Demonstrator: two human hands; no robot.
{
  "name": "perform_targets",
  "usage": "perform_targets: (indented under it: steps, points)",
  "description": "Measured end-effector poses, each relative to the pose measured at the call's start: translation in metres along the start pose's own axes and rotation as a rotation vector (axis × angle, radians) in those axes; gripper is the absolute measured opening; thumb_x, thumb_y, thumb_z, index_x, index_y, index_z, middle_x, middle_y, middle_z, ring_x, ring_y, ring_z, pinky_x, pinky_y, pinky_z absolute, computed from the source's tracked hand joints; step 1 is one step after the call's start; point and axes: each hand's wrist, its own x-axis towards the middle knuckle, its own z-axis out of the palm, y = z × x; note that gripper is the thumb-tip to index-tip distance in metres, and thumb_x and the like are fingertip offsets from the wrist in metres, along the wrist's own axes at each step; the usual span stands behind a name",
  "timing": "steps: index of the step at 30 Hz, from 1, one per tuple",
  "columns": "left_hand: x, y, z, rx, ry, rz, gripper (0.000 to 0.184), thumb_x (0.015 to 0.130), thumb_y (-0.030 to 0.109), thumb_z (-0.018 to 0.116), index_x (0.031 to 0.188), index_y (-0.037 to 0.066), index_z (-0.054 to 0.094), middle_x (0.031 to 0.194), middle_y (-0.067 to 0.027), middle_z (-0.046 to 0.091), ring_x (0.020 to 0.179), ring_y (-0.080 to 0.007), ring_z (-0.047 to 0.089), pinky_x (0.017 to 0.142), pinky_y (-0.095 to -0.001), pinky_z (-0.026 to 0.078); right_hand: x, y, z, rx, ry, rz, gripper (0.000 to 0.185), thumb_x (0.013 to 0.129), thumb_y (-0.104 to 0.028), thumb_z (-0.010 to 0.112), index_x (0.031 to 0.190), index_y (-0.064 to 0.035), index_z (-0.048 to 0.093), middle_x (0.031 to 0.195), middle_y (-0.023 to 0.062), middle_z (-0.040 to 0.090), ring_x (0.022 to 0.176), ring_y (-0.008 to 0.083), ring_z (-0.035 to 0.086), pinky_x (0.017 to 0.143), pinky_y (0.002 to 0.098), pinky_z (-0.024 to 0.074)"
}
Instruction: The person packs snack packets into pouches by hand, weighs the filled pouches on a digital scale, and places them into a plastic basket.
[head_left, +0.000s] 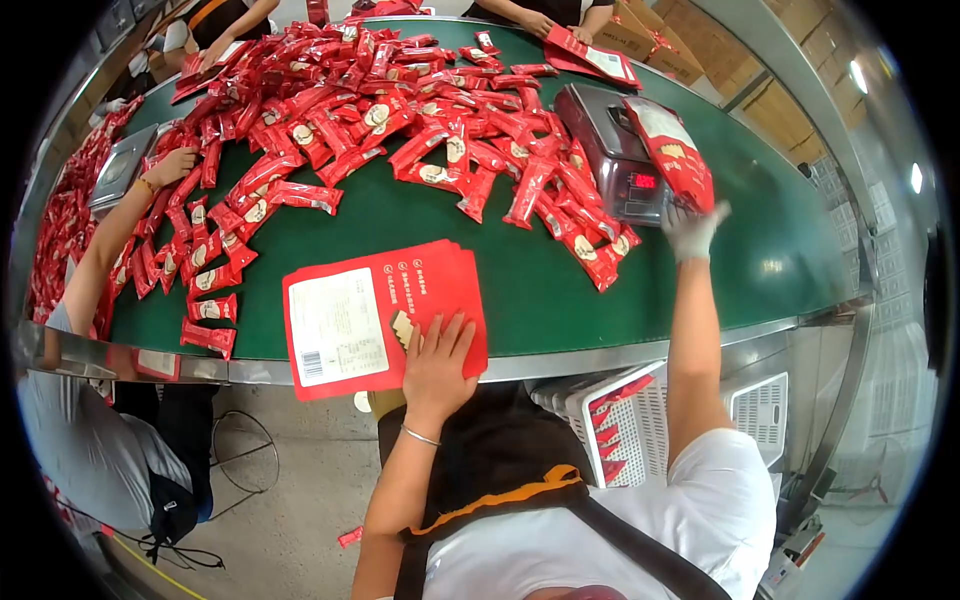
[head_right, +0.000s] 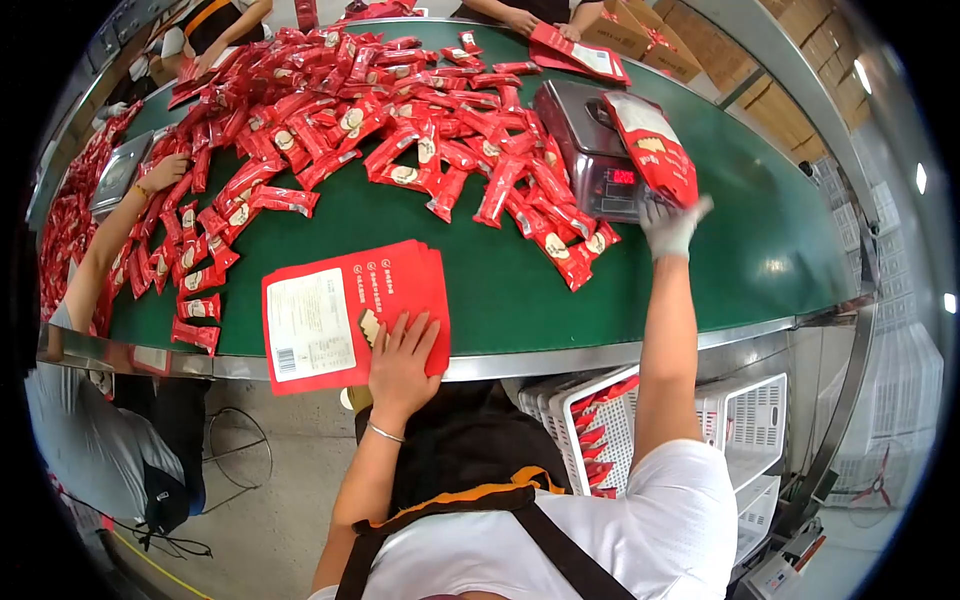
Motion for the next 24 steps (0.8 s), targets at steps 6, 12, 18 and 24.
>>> perform_targets:
  steps: [6, 12, 18, 24]
  points:
    - [-0.003, 0.002, -0.003, 0.068, -0.110, 0.005, 0.063, 0.077, 0.032, 0.072, 0.136, 0.015, 0.057, 0.144, -0.0036, 0.052, 0.137, -0.0283, 0.043, 0.115, -0.0502, 0.031, 0.037, -0.100, -0.011, -0.325, -0.094, -0.322, 0.026, 0.093, -0.016, 0.062, 0.115, -0.0029, 0.063, 0.112, 0.0124, 0.069, 0.100, 0.0248, 0.067, 0.089, 0.0394, 0.0549]
    - [-0.007, 0.000, -0.002, 0.147, -0.085, 0.041, 0.059, 0.083, 0.028, 0.068, 0.139, 0.014, 0.055, 0.148, -0.0037, 0.049, 0.139, -0.0287, 0.042, 0.117, -0.0467, 0.029, -0.254, -0.238, -0.137, -0.629, 0.078, -0.259, 0.041, 0.090, -0.012, 0.063, 0.127, 0.0047, 0.056, 0.120, 0.0158, 0.066, 0.104, 0.0238, 0.068, 0.094, 0.0367, 0.0543]
    - [-0.008, -0.002, -0.001, 0.192, -0.090, 0.095, 0.057, 0.086, 0.024, 0.064, 0.140, 0.012, 0.054, 0.148, -0.0040, 0.050, 0.139, -0.0288, 0.043, 0.117, -0.0473, 0.028, -0.314, -0.171, -0.353, -0.868, 0.417, -0.101, 0.035, 0.084, -0.016, 0.067, 0.114, 0.0015, 0.064, 0.101, 0.0101, 0.069, 0.084, 0.0163, 0.066, 0.078, 0.0285, 0.0524]
    - [-0.001, -0.005, 0.010, 0.240, -0.122, 0.102, 0.057, 0.088, 0.018, 0.059, 0.144, 0.011, 0.050, 0.151, -0.0051, 0.047, 0.142, -0.0306, 0.038, 0.117, -0.0461, 0.026, -0.210, 0.042, -0.598, -1.219, 0.687, 0.157, 0.030, 0.086, -0.027, 0.066, 0.091, 0.0026, 0.070, 0.078, 0.0139, 0.070, 0.073, 0.0237, 0.066, 0.069, 0.0384, 0.0512]
